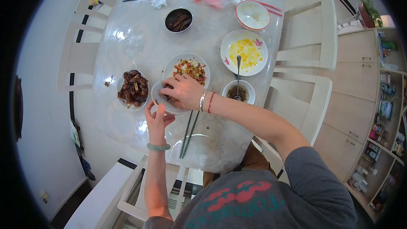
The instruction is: The person clears leftover food from a dining table into a trash bag. They use chopsticks and a spoon to transfer rice, meat, and vegetables from various bowls and plates into a plastic bag held in a bin. The person moves between the dining table and the kitchen counter to dispose of the food.
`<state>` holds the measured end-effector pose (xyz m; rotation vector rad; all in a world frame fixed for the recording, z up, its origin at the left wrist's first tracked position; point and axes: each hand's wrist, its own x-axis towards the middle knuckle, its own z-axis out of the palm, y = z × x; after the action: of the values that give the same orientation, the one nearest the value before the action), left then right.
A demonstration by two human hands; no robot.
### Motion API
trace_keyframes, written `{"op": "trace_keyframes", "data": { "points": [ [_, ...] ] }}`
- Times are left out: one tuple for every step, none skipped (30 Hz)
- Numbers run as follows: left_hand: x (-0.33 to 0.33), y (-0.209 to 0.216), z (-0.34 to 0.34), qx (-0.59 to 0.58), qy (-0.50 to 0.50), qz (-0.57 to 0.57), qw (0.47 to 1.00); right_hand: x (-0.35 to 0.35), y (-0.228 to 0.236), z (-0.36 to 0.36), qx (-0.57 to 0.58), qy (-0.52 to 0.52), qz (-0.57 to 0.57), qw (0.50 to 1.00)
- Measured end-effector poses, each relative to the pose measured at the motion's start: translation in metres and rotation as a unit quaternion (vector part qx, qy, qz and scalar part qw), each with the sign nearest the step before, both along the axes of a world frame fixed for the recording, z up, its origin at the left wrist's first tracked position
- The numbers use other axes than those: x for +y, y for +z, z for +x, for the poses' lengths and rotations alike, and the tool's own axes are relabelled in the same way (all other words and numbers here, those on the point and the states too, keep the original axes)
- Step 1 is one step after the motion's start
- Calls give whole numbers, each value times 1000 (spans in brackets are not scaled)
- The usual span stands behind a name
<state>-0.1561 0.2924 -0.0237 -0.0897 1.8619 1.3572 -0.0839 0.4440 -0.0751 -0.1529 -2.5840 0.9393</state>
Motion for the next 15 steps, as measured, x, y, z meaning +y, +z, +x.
{"op": "trace_keyframes", "data": {
  "points": [
    [5,1,-1,23,-11,-16,1000,0,-4,-2,4,-15,17,1000],
    [10,1,-3,71,-34,-38,996,0,-7,-4,-2,-23,17,1000],
    [15,2,-4,120,-58,-59,989,1,-10,-5,-7,-31,16,999],
    [19,4,-6,168,-82,-79,979,2,-13,-5,-13,-39,15,999],
    [24,6,-8,215,-103,-100,966,5,-14,-5,-20,-42,30,998],
    [35,24,-6,234,-112,-110,959,10,-14,-5,-28,-46,44,998],
    [38,24,-7,293,-139,-124,938,15,-16,-4,-37,-49,59,996],
    [40,24,-6,351,-163,-136,912,19,-18,-1,-49,-56,69,995],
    [41,23,-5,406,-187,-147,882,22,-20,3,-61,-61,78,993],
    [42,22,-5,477,-198,-145,844,26,-22,6,-74,-67,88,991],
    [43,22,-5,466,-191,-143,852,29,-23,8,-76,-73,86,991],
    [44,24,-4,456,-184,-140,859,32,-23,11,-79,-80,85,990],
    [46,27,-4,446,-177,-138,867,35,-23,14,-82,-86,84,989],
    [44,29,-4,417,-174,-153,879,39,-22,17,-62,-104,12,993],
    [40,27,-4,352,-136,-119,918,43,-21,21,-41,-121,-59,990]
  ]
}}
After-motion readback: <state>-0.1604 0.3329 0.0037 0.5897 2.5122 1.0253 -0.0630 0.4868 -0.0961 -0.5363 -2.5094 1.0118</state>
